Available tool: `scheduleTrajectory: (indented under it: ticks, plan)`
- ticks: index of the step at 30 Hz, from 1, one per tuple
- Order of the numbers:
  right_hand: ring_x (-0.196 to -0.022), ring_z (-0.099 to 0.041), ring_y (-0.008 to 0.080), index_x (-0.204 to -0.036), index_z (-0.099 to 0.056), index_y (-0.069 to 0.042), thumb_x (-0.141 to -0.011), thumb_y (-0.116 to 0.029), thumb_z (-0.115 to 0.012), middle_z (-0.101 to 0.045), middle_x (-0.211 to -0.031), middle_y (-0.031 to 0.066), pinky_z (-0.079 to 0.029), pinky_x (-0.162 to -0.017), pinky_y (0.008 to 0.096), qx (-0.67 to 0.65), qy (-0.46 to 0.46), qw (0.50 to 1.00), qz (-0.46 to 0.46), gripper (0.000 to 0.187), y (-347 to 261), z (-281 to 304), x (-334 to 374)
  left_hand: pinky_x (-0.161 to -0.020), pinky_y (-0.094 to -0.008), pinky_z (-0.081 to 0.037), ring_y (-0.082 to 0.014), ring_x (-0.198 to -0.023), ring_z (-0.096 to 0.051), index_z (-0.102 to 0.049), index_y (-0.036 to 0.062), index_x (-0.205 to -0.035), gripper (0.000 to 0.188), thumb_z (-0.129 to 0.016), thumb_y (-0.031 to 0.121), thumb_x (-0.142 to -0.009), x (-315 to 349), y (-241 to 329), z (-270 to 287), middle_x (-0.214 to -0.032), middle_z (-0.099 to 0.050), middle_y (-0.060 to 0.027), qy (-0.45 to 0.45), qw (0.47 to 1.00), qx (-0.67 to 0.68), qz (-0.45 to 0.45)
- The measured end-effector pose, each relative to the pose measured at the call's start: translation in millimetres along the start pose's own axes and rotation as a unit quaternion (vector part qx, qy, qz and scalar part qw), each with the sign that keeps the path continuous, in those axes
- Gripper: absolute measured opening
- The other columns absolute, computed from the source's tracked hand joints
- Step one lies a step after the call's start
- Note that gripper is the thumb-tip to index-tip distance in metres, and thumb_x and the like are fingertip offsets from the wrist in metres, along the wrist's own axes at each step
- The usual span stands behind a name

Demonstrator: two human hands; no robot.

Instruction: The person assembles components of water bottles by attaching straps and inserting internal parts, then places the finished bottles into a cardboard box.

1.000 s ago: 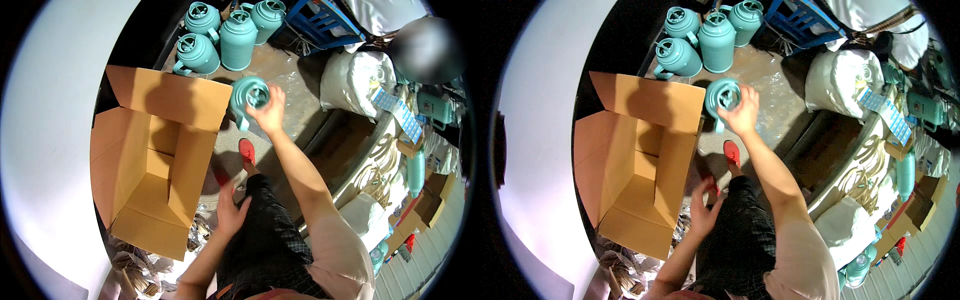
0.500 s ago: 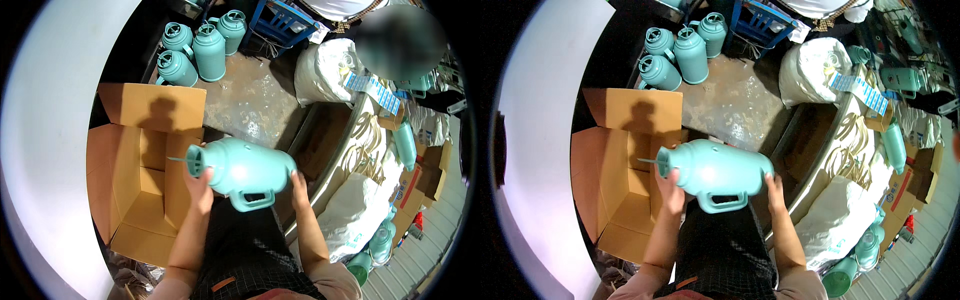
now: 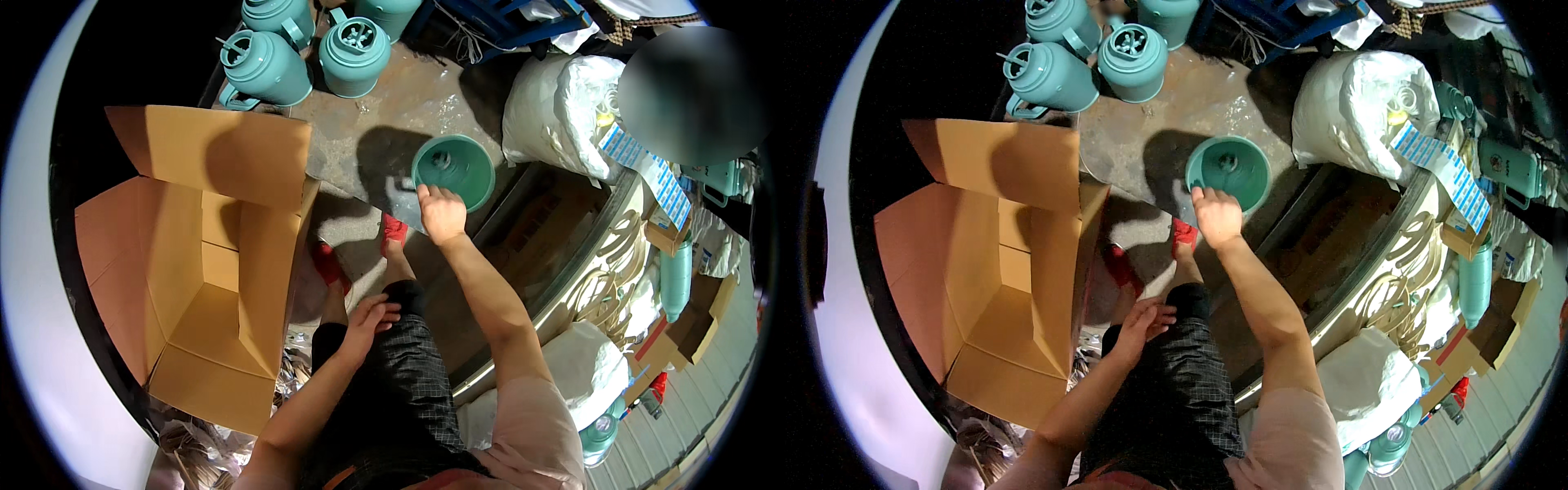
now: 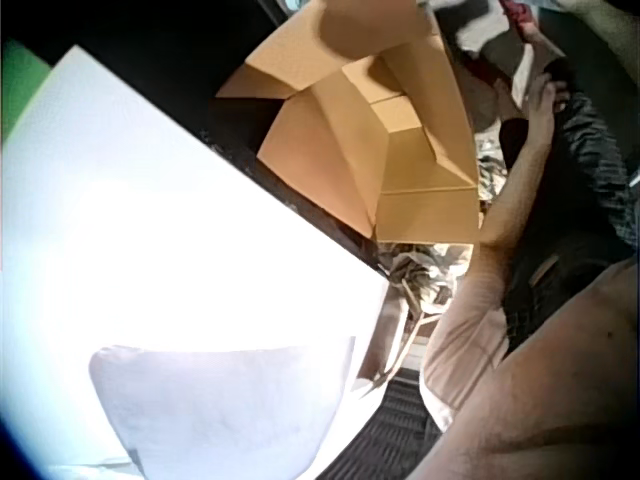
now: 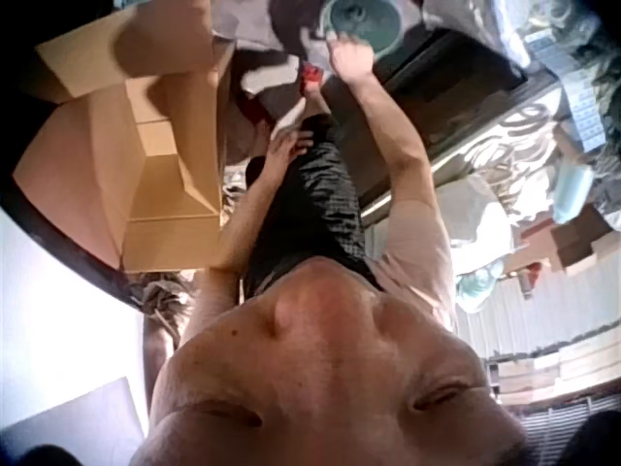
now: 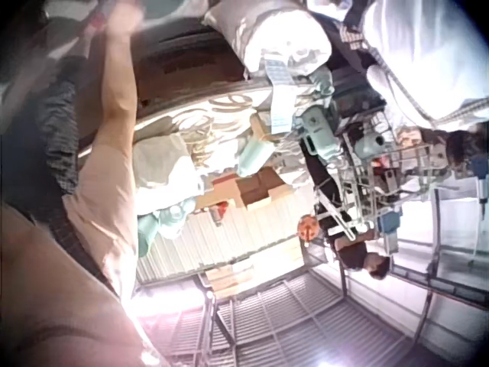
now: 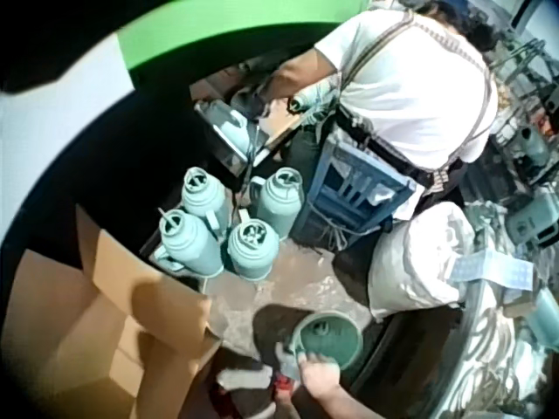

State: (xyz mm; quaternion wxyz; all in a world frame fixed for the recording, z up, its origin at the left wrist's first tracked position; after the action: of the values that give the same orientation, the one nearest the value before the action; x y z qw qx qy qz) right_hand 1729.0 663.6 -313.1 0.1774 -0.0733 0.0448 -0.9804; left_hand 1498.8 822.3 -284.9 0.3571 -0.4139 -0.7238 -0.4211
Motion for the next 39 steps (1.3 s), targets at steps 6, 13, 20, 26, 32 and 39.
scheduleTrajectory:
  ticks: [6, 13, 20, 26, 32, 39]
  plan:
    - [-0.071, -0.064, 0.0315, -0.088, -0.058, -0.009, -0.081, -0.011, -0.073, -0.063, -0.078, 0.0086, -0.050, -0.063, 0.0430, -0.082, 0.077, 0.992, -0.050, 0.017, 12.9, 145.8, 32.4, -0.098, -0.0400, -0.050, -0.0239, -0.112, -0.065, -0.048, 0.0054, -0.143, 0.050, -0.055, 0.035, -0.105, 15.5, -4.0, 24.6, -0.130, -0.065, -0.0142, 0.034, 0.999, -0.027, -0.004]
    - [-0.075, -0.068, 0.0337, -0.095, -0.064, -0.006, -0.082, -0.011, -0.076, -0.070, -0.087, 0.0142, -0.055, -0.067, 0.0448, -0.029, 0.134, 0.988, -0.069, 0.018, 21.4, 203.1, 57.7, -0.096, -0.0383, -0.050, -0.0228, -0.111, -0.064, -0.045, 0.0016, -0.144, 0.045, -0.049, 0.028, -0.108, -8.5, 107.3, 14.2, -0.130, -0.064, -0.0170, 0.073, 0.976, 0.073, -0.191]
    - [-0.065, -0.060, 0.0370, -0.089, -0.061, -0.006, -0.089, -0.011, -0.069, -0.063, -0.076, 0.0122, -0.051, -0.060, 0.0429, -0.112, 0.097, 0.982, -0.117, 0.009, 40.5, 101.0, 59.1, -0.097, -0.0403, -0.049, -0.0261, -0.117, -0.061, -0.048, 0.0023, -0.139, 0.056, -0.071, 0.026, -0.094, 11.9, 71.9, 96.3, -0.131, -0.061, -0.0166, 0.228, 0.926, -0.175, -0.243]
    - [-0.094, -0.069, 0.0245, -0.115, -0.062, -0.001, -0.100, -0.022, -0.065, -0.070, -0.109, 0.0130, -0.058, -0.086, 0.0386, -0.616, 0.288, 0.594, -0.430, 0.026, 165.9, 147.0, 151.4, -0.105, -0.0462, -0.045, -0.0392, -0.124, -0.057, -0.048, -0.0006, -0.139, 0.063, -0.074, 0.030, -0.091, 41.7, 73.3, 220.7, -0.133, -0.058, -0.0235, 0.483, 0.772, -0.363, -0.197]
    - [-0.120, -0.058, 0.0295, -0.136, -0.056, -0.004, -0.101, -0.044, -0.055, -0.064, -0.127, 0.0123, -0.045, -0.105, 0.0476, -0.748, 0.085, 0.463, -0.468, 0.053, 124.7, 62.4, 157.1, -0.115, -0.0448, -0.034, -0.0344, -0.135, -0.045, -0.041, 0.0048, -0.150, 0.085, -0.077, 0.048, -0.086, 73.9, 248.3, 36.9, -0.148, -0.047, -0.0164, 0.201, 0.801, -0.312, -0.470]
    - [-0.127, -0.055, 0.0271, -0.144, -0.049, -0.002, -0.101, -0.035, -0.063, -0.057, -0.139, 0.0169, -0.043, -0.110, 0.0456, -0.701, -0.048, 0.564, -0.433, 0.057, 89.0, 4.2, 160.1, -0.107, -0.0453, -0.041, -0.0367, -0.128, -0.050, -0.038, 0.0001, -0.144, 0.104, -0.096, 0.025, -0.062, 110.2, 287.6, -72.0, -0.141, -0.052, -0.0183, 0.125, 0.829, -0.228, -0.495]
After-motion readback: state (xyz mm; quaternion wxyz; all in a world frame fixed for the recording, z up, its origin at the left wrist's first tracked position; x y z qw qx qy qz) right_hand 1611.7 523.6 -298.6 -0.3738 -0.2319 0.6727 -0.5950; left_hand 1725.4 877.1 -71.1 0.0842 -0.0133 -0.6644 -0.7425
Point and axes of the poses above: each hand's wrist, its own x-axis away from the middle knuckle, its own z-axis out of the back of the hand, y = z × x, the point moved 10 cm from there along -x, towards the middle knuckle
